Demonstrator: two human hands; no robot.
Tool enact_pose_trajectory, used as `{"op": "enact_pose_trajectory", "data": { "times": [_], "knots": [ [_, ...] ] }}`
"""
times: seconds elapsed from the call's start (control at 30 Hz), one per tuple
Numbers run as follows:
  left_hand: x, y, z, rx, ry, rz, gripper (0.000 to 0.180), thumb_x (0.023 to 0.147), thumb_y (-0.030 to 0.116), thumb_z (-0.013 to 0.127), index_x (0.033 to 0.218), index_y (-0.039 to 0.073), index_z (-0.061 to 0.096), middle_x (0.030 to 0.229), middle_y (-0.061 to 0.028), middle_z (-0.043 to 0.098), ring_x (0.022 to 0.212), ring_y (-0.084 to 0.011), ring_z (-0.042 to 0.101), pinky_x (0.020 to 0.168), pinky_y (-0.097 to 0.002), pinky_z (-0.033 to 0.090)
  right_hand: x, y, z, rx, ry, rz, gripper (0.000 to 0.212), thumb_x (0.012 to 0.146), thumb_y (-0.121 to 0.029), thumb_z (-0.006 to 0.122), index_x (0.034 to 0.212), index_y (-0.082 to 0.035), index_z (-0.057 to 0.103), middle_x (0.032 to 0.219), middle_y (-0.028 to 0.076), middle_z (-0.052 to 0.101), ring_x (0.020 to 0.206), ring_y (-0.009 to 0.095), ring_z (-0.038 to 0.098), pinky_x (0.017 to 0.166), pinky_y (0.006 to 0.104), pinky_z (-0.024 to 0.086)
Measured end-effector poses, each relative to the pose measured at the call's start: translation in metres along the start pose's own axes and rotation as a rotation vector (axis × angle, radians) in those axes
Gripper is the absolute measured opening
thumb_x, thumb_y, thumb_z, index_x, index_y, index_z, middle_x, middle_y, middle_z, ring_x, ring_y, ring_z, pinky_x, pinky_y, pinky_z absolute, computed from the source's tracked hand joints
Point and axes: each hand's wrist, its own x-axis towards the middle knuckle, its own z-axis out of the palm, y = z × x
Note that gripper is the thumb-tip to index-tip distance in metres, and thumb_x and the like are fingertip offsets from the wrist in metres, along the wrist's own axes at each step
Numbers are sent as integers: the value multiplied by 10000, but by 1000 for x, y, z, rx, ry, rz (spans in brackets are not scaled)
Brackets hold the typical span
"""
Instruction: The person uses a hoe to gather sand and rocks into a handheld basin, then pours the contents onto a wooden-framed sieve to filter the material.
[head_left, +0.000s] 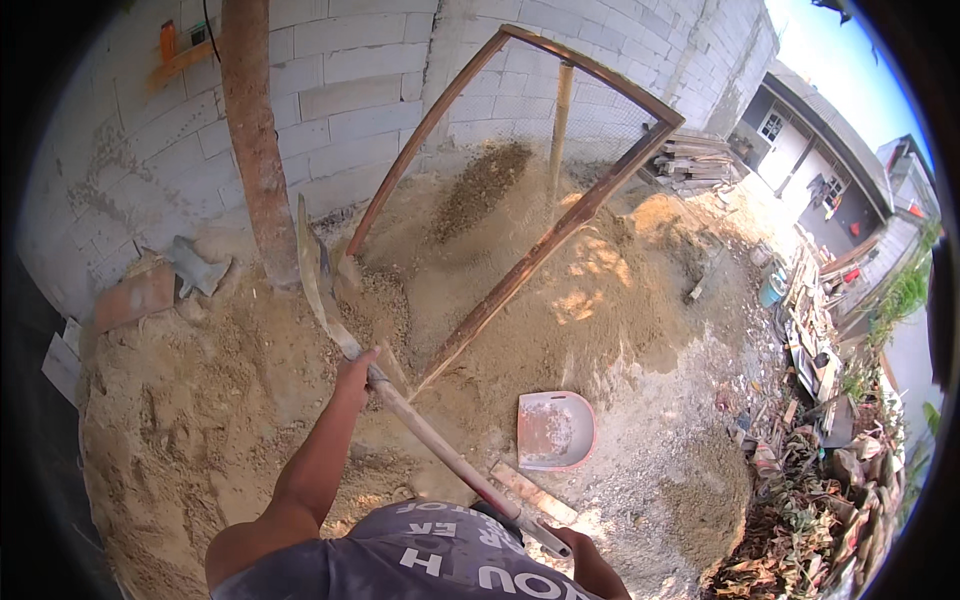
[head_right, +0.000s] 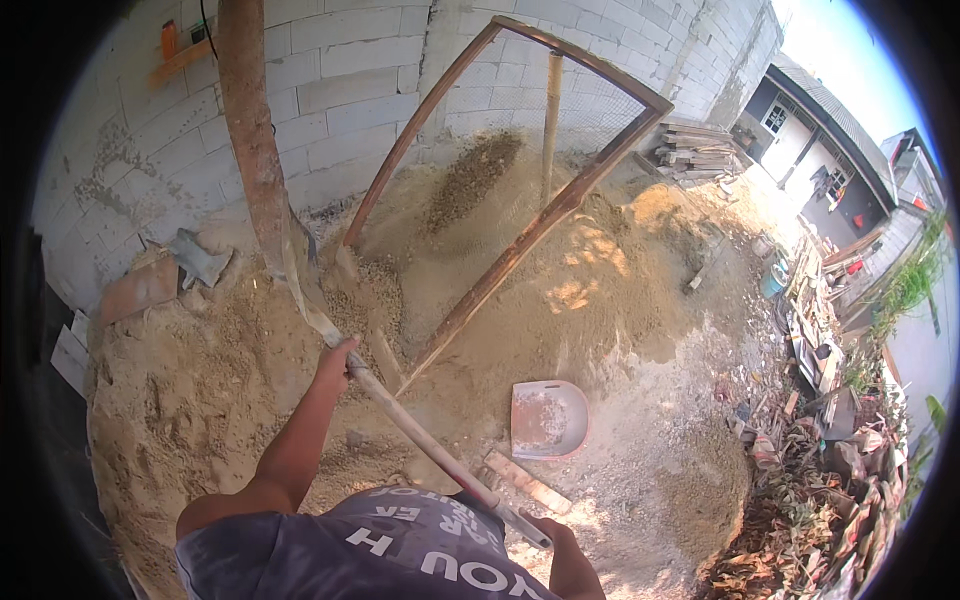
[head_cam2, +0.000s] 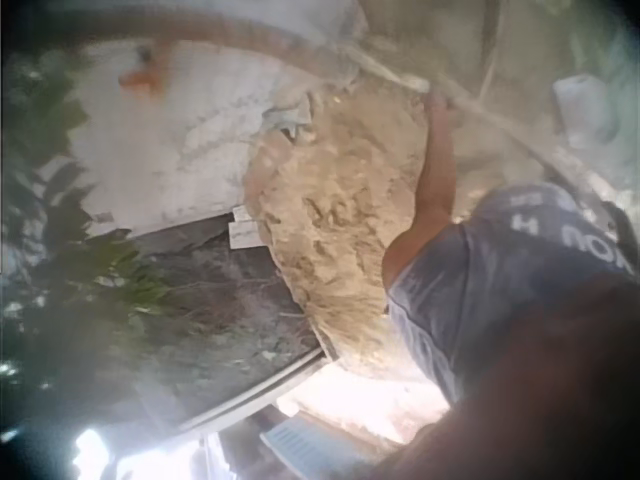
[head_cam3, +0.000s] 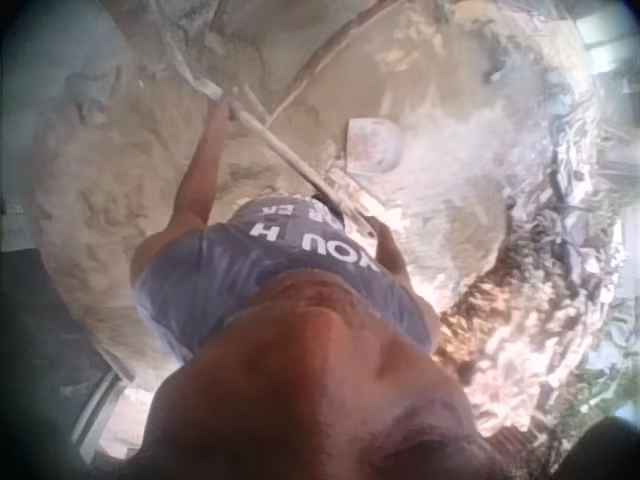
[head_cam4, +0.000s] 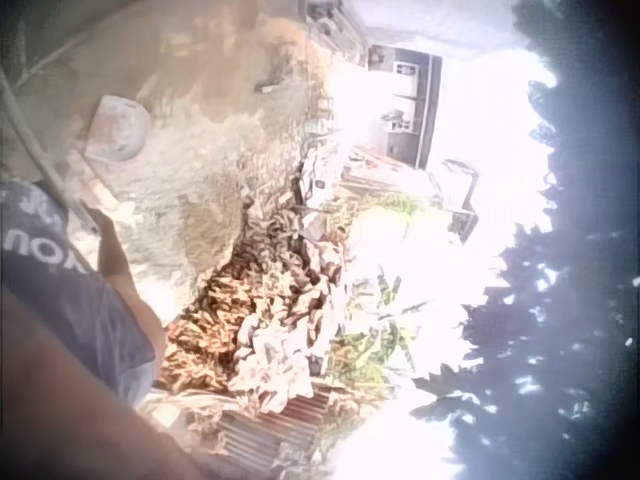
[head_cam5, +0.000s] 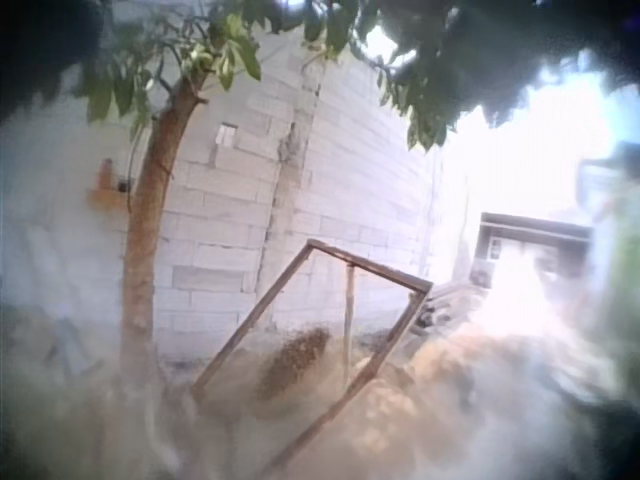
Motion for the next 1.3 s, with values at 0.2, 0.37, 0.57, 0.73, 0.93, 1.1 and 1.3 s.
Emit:
{"op": "enact_pose_trajectory", "data": {
  "times": [0.2,0.37,0.57,0.73,0.93,1.1,1.3],
  "knots": [
    [-33,-139,-121,-157,235,-343,211,818,267,709,959,152,604,880,-33,543,772,-182,523,611,-400,413,-36,33,-36,-446,116,148,892,788,-798,458,1073,20,674,1002,178,682,887,285,661,807,396,499],
    [-39,-227,-203,-358,476,-495,351,818,333,694,1083,133,582,922,-57,527,825,-209,508,652,-424,423,-33,-37,-83,-596,262,196,987,730,-847,456,1162,22,636,1169,183,646,1031,343,629,968,440,421],
    [-54,-293,-217,-593,806,-340,267,843,289,676,948,95,525,780,-50,514,540,-203,500,460,-385,427,16,-90,-110,300,313,-137,546,865,-632,543,859,-86,543,558,11,439,481,161,495,374,299,362],
    [-22,-394,-179,-756,881,-331,181,866,220,649,802,102,529,608,-50,516,494,-204,531,423,-352,435,105,-76,-179,592,9,9,432,899,-539,517,691,-164,460,509,-22,362,419,163,351,410,336,328],
    [47,-602,-101,-923,743,-619,200,851,206,657,783,119,490,635,-41,483,537,-215,497,552,-383,479,172,-82,-223,438,486,55,433,920,-496,510,656,-171,402,496,-39,267,389,119,251,368,272,208],
    [112,-760,52,-995,609,-915,185,813,215,674,847,100,532,714,-67,526,608,-238,556,555,-440,495,192,-15,-330,307,1022,-43,441,841,-578,590,707,-182,451,515,-70,324,377,69,274,337,233,200],
    [204,-800,95,-1107,585,-978,251,812,230,684,940,88,521,733,-69,537,616,-219,556,553,-376,488,227,-83,-368,182,996,86,437,829,-595,592,837,-162,541,595,-66,379,447,55,326,401,191,258]
  ]
}}
